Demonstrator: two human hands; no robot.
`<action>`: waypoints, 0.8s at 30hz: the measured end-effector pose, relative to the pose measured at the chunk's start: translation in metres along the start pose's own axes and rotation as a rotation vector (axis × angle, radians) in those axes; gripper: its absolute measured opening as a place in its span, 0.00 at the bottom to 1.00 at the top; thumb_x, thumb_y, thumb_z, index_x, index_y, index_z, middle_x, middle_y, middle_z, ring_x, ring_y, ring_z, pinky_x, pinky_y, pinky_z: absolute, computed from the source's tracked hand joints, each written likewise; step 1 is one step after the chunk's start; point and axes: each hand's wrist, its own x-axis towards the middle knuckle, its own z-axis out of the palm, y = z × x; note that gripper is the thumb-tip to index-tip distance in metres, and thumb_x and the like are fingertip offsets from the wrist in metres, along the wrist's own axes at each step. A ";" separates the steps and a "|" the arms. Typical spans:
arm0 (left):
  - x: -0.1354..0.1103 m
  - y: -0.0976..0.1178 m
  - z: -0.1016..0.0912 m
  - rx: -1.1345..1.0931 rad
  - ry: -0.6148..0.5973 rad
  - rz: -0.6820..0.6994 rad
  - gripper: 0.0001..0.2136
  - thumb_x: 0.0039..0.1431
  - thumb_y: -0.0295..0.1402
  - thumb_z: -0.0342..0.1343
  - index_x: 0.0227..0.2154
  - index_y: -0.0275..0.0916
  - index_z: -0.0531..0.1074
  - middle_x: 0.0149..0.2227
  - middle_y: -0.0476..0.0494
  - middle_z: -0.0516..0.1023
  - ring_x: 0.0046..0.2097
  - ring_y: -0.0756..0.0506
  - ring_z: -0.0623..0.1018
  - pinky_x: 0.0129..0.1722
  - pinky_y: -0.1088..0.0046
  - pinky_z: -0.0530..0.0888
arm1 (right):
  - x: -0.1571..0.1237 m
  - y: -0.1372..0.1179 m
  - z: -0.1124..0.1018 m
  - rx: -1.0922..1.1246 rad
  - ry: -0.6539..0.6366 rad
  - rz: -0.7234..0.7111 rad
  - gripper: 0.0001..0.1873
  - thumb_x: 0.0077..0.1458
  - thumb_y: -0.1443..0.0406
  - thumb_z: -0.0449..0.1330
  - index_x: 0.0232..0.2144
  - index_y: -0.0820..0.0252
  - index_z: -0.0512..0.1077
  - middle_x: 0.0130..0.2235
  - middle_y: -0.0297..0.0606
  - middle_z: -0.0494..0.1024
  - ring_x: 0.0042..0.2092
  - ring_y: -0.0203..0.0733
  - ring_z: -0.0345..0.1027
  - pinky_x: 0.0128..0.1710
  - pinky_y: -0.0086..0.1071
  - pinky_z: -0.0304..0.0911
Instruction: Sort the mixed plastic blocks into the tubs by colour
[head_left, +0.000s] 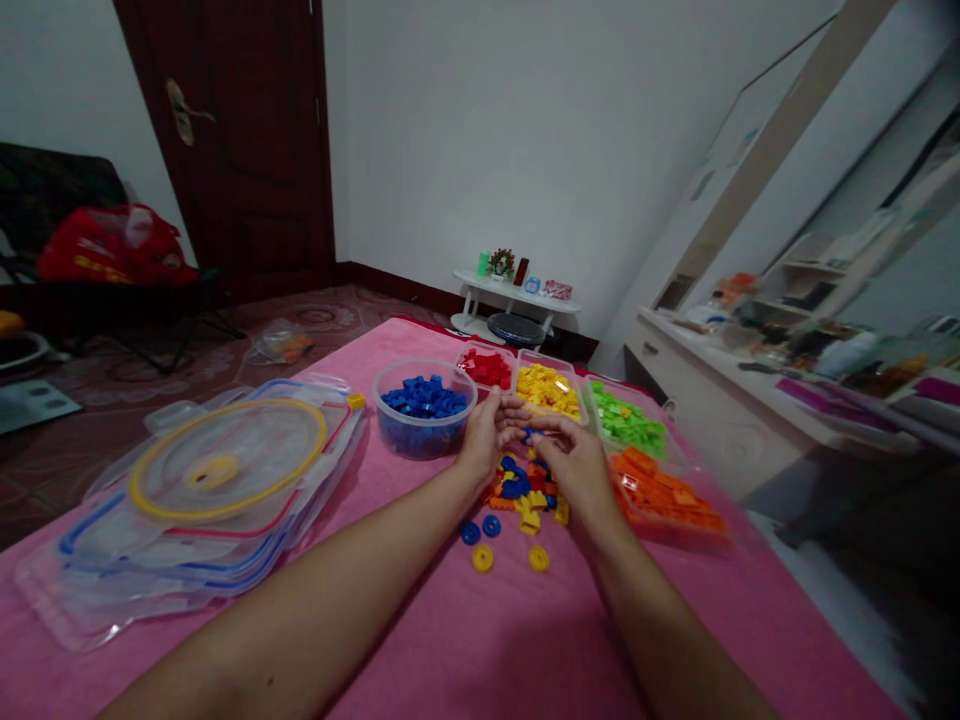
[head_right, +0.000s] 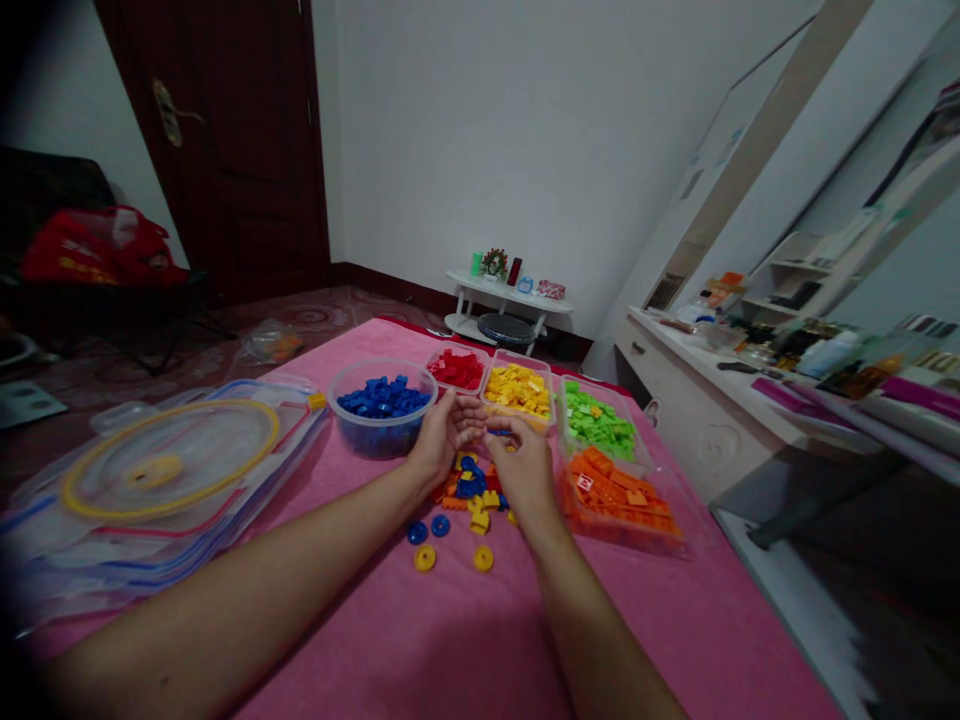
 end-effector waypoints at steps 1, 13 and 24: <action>-0.001 0.003 0.004 -0.046 0.010 -0.015 0.20 0.55 0.48 0.50 0.29 0.32 0.70 0.25 0.44 0.74 0.25 0.52 0.73 0.25 0.79 0.69 | 0.000 0.002 -0.002 -0.028 -0.012 -0.004 0.10 0.44 0.65 0.59 0.31 0.62 0.74 0.36 0.42 0.78 0.36 0.43 0.72 0.38 0.35 0.66; -0.012 0.034 0.034 0.461 -0.147 0.263 0.16 0.58 0.42 0.48 0.32 0.32 0.72 0.28 0.42 0.76 0.25 0.54 0.71 0.23 0.83 0.64 | -0.005 -0.017 -0.015 -0.432 -0.296 -0.078 0.07 0.45 0.69 0.56 0.29 0.61 0.74 0.30 0.36 0.77 0.28 0.36 0.67 0.28 0.28 0.59; -0.005 0.040 0.008 1.722 -0.415 0.310 0.07 0.41 0.24 0.57 0.23 0.40 0.78 0.25 0.44 0.77 0.29 0.45 0.75 0.31 0.75 0.67 | -0.023 -0.012 -0.006 -0.871 -0.507 -0.096 0.15 0.43 0.62 0.65 0.37 0.55 0.75 0.38 0.38 0.78 0.39 0.42 0.71 0.32 0.29 0.57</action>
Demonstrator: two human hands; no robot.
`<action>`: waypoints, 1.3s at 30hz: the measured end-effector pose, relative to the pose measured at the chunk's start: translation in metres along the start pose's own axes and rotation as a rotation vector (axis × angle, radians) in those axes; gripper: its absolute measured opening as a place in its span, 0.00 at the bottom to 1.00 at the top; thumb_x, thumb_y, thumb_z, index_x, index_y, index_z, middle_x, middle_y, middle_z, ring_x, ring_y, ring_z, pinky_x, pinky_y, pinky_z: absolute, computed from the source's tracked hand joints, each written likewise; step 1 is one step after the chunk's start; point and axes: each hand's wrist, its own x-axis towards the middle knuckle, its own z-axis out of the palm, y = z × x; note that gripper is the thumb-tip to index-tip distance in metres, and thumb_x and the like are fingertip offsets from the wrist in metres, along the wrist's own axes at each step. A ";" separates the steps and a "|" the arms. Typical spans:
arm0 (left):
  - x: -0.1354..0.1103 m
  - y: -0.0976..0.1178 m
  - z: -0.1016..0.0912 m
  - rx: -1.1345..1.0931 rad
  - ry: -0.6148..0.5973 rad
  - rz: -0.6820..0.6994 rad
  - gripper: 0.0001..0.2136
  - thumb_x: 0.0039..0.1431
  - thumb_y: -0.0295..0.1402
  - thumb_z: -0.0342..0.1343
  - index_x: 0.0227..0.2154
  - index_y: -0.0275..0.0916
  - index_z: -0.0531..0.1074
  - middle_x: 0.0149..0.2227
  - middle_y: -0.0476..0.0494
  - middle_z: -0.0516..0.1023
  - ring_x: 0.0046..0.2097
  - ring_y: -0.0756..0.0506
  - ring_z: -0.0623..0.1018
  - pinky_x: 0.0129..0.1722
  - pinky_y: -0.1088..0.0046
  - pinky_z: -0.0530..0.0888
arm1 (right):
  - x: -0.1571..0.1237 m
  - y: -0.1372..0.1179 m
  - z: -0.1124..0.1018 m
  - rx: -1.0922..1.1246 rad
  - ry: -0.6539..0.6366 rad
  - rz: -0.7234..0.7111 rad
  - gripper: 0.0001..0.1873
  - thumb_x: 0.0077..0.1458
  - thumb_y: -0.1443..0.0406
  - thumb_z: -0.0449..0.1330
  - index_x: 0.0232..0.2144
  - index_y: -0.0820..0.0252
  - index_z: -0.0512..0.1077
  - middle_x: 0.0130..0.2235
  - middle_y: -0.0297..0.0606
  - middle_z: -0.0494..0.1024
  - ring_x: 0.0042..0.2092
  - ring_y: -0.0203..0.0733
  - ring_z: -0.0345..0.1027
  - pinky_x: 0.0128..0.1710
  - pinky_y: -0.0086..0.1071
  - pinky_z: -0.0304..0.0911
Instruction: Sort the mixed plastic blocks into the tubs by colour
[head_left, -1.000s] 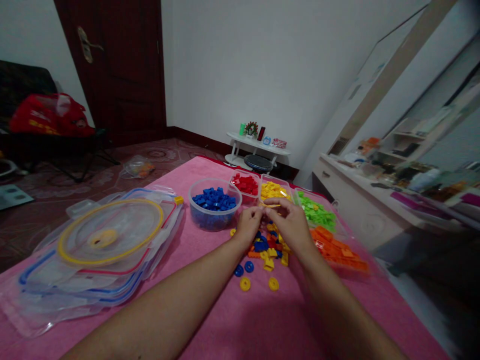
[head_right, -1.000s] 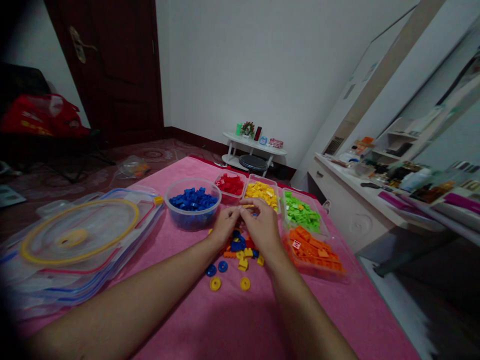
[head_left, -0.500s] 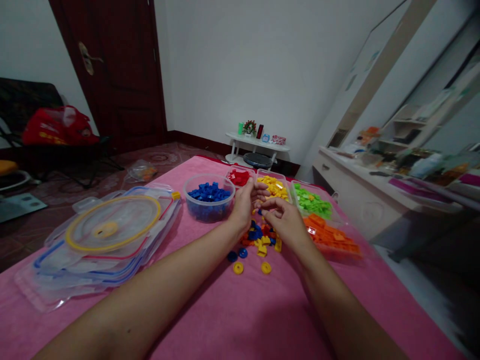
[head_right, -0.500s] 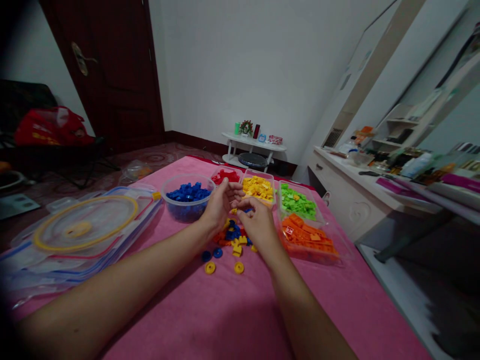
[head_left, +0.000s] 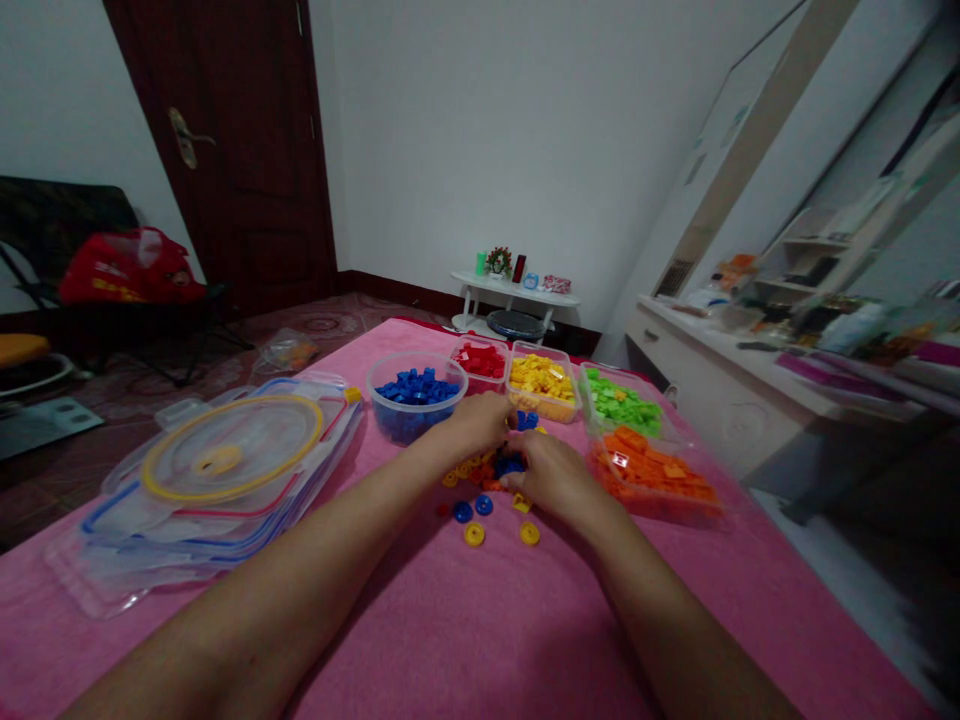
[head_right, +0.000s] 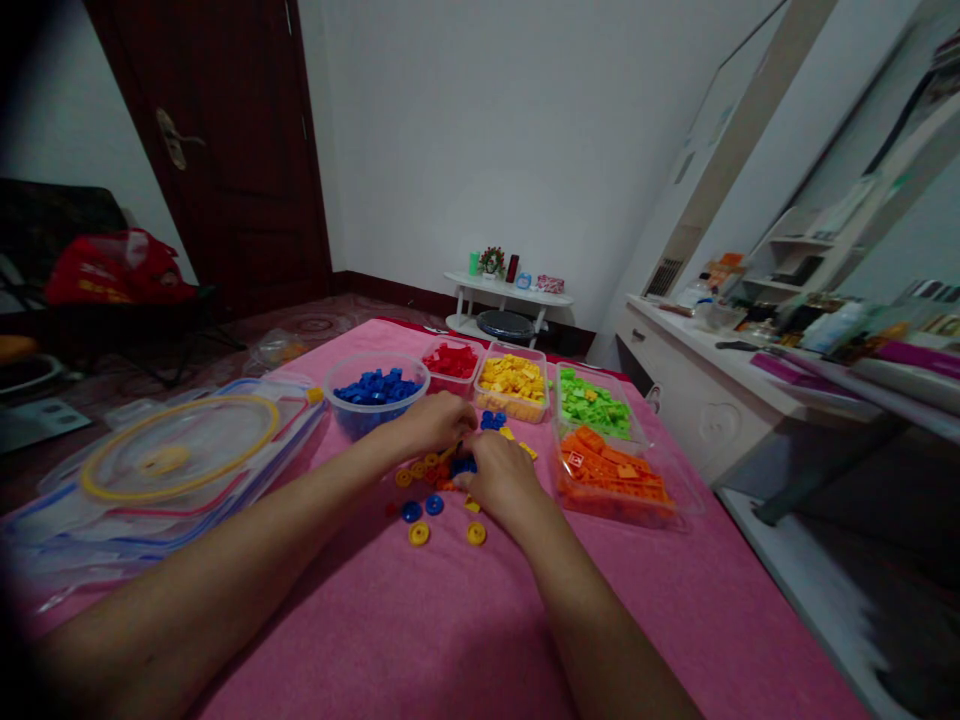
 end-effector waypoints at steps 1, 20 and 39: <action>-0.002 -0.001 0.001 0.011 -0.030 -0.015 0.07 0.39 0.23 0.58 0.21 0.41 0.77 0.23 0.45 0.77 0.28 0.45 0.74 0.30 0.75 0.67 | 0.000 0.001 0.000 -0.021 -0.005 0.015 0.13 0.44 0.63 0.64 0.36 0.55 0.75 0.37 0.38 0.78 0.38 0.42 0.71 0.32 0.29 0.56; 0.010 -0.004 0.006 -0.452 0.063 -0.168 0.03 0.46 0.28 0.58 0.22 0.34 0.74 0.21 0.47 0.74 0.24 0.51 0.72 0.24 0.78 0.67 | 0.004 0.009 -0.009 -0.021 0.068 0.072 0.09 0.45 0.65 0.61 0.33 0.56 0.74 0.33 0.37 0.78 0.34 0.41 0.70 0.27 0.29 0.52; 0.002 0.015 0.019 -1.367 -0.429 -0.627 0.25 0.54 0.56 0.45 0.29 0.36 0.69 0.21 0.48 0.70 0.20 0.52 0.70 0.14 0.83 0.57 | 0.002 0.013 -0.039 0.104 0.324 0.056 0.18 0.46 0.61 0.62 0.42 0.55 0.74 0.34 0.36 0.78 0.32 0.40 0.70 0.31 0.30 0.59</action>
